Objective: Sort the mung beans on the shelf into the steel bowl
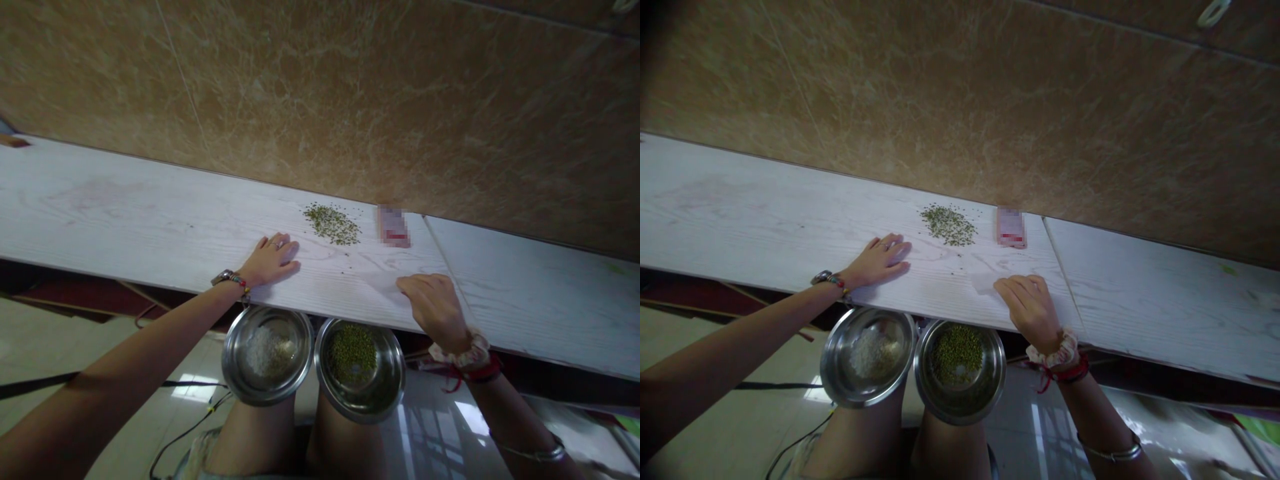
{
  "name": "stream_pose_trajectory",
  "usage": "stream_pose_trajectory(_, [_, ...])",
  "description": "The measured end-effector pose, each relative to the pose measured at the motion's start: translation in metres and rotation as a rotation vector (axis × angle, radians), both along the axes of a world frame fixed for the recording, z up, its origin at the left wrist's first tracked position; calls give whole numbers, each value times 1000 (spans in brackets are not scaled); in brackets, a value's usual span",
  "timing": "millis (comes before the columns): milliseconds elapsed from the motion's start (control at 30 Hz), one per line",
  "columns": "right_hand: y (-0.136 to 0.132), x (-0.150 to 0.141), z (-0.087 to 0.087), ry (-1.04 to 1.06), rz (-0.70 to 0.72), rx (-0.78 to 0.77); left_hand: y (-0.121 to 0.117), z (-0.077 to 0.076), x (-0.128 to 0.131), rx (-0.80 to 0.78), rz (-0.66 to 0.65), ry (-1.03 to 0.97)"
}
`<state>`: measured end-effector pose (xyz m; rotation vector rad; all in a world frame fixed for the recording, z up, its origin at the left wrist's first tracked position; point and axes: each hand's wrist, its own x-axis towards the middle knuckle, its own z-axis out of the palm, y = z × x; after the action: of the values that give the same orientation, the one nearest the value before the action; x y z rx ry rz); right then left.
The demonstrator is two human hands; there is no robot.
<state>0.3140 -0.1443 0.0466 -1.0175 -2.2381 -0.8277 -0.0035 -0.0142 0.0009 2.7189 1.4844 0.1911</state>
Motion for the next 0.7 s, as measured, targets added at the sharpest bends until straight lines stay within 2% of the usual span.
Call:
stream_pose_trajectory(133, [1,-2,0,20,-39,20,1,-2,-1,14,-13,-38])
stream_pose_trajectory(367, [-7,-4,2,47,-10,-11,0,0,0,7,-12,-22])
stream_pose_trajectory(600, [-2,4,-2,75,-170,29,0,0,0,26,-9,-19])
stream_pose_trajectory(700, [-1,4,-5,47,-167,6,0,0,0,30,-12,-25])
